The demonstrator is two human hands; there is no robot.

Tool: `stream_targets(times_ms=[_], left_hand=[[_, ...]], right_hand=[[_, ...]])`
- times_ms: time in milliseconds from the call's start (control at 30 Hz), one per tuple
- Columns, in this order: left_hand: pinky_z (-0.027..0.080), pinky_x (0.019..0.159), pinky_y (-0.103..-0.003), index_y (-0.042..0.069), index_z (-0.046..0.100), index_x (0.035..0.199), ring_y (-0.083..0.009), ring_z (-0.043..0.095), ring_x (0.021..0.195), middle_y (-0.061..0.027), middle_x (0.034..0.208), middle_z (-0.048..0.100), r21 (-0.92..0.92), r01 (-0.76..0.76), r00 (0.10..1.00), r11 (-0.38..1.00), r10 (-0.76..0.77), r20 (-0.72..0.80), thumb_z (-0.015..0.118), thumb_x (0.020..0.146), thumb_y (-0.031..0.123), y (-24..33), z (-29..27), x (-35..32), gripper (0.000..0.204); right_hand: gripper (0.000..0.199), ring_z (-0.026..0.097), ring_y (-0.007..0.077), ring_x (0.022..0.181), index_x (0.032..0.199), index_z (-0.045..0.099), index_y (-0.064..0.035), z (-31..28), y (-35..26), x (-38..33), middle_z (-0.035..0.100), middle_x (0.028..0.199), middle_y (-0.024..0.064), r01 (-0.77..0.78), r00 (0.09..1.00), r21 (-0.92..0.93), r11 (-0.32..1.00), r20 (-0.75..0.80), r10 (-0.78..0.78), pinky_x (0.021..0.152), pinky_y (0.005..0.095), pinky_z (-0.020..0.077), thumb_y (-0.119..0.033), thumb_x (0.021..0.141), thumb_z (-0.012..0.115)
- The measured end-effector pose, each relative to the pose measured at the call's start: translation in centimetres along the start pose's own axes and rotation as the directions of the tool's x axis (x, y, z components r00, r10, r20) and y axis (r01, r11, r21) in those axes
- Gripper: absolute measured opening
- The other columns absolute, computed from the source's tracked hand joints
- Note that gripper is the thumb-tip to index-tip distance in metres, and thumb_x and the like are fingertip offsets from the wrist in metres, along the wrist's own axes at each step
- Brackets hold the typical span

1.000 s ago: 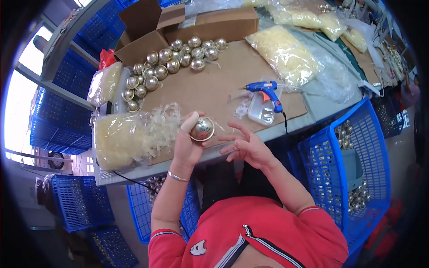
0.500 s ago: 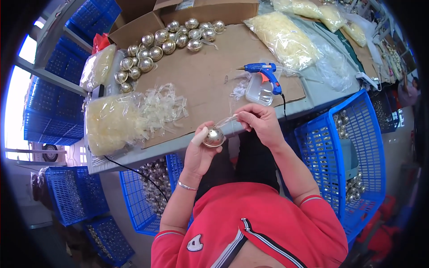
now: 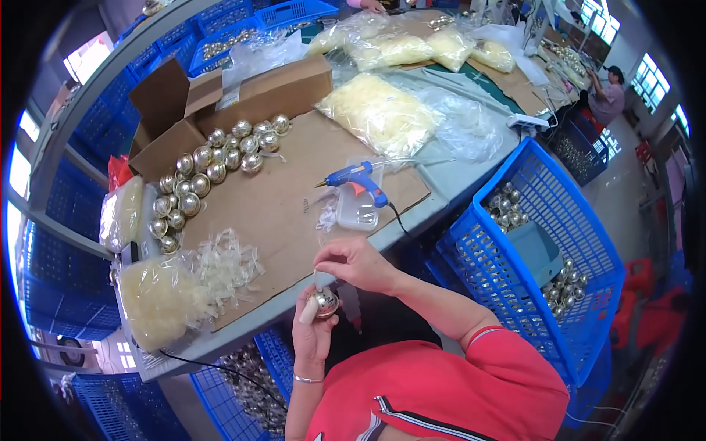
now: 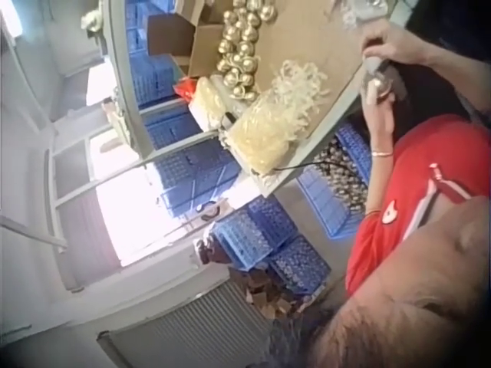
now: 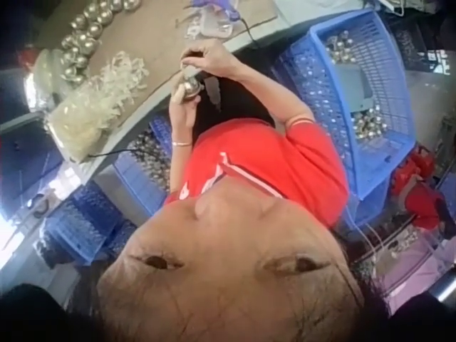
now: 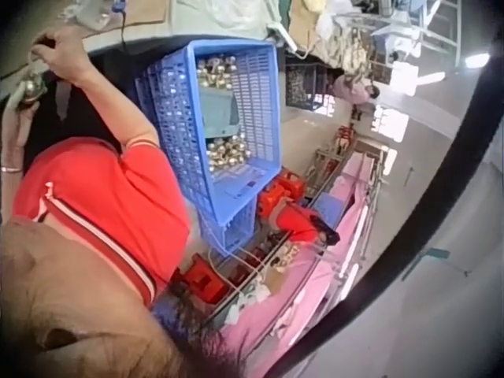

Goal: Gluing decorative lace to Christmas baubles using a hot glue gun.

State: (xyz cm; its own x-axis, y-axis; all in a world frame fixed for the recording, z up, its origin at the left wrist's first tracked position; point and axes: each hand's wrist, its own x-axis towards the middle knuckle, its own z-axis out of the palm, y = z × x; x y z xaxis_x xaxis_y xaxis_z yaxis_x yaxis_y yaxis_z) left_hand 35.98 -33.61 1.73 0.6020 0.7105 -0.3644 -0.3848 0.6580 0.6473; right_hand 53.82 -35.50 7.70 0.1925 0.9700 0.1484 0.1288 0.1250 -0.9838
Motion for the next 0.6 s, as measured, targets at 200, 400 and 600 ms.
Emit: stream_targets(times_ms=[200,400,600], left_hand=[[0.051,0.072,-0.035,0.006,0.047,0.119,-0.0264,0.061,0.091,-0.0124,0.106,0.059,-0.08,0.073,0.989,0.994,-0.083,-0.121,0.043,0.097,0.031,-0.3,0.2,1.1,0.033],[0.051,0.077,-0.039,0.012,0.047,0.114,-0.0275,0.059,0.098,-0.0111,0.115,0.054,-0.071,0.045,0.999,0.996,-0.043,0.03,0.047,0.095,0.027,-0.3,0.1,1.1,0.024],[0.052,0.076,-0.033,0.01,0.048,0.112,-0.0191,0.059,0.096,-0.0079,0.121,0.05,0.118,-0.198,0.98,0.973,0.194,0.046,0.05,0.094,0.019,-0.7,-0.4,0.1,0.02]], right_hand=[[0.008,0.056,0.0058,0.073,0.088,0.066,0.0009,-0.9,0.9,0.2,0.063,0.078,0.0004,-0.037,0.999,0.021,0.999,-0.009,0.037,0.065,0.0199,0.0455,-0.002,0.082,0.062],[0.004,0.056,0.0048,0.066,0.086,0.064,0.0005,-1.3,0.3,-0.2,0.06,0.076,-0.0006,-0.104,0.994,0.069,0.992,-0.036,0.107,0.059,0.0194,0.0461,-0.001,0.083,0.063],[0.004,0.056,0.0048,0.069,0.087,0.062,0.0005,-0.6,0.1,-0.3,0.06,0.079,0.0002,-0.021,1.0,-0.02,1.0,0.015,0.022,0.061,0.0186,0.0459,0.0,0.083,0.063]])
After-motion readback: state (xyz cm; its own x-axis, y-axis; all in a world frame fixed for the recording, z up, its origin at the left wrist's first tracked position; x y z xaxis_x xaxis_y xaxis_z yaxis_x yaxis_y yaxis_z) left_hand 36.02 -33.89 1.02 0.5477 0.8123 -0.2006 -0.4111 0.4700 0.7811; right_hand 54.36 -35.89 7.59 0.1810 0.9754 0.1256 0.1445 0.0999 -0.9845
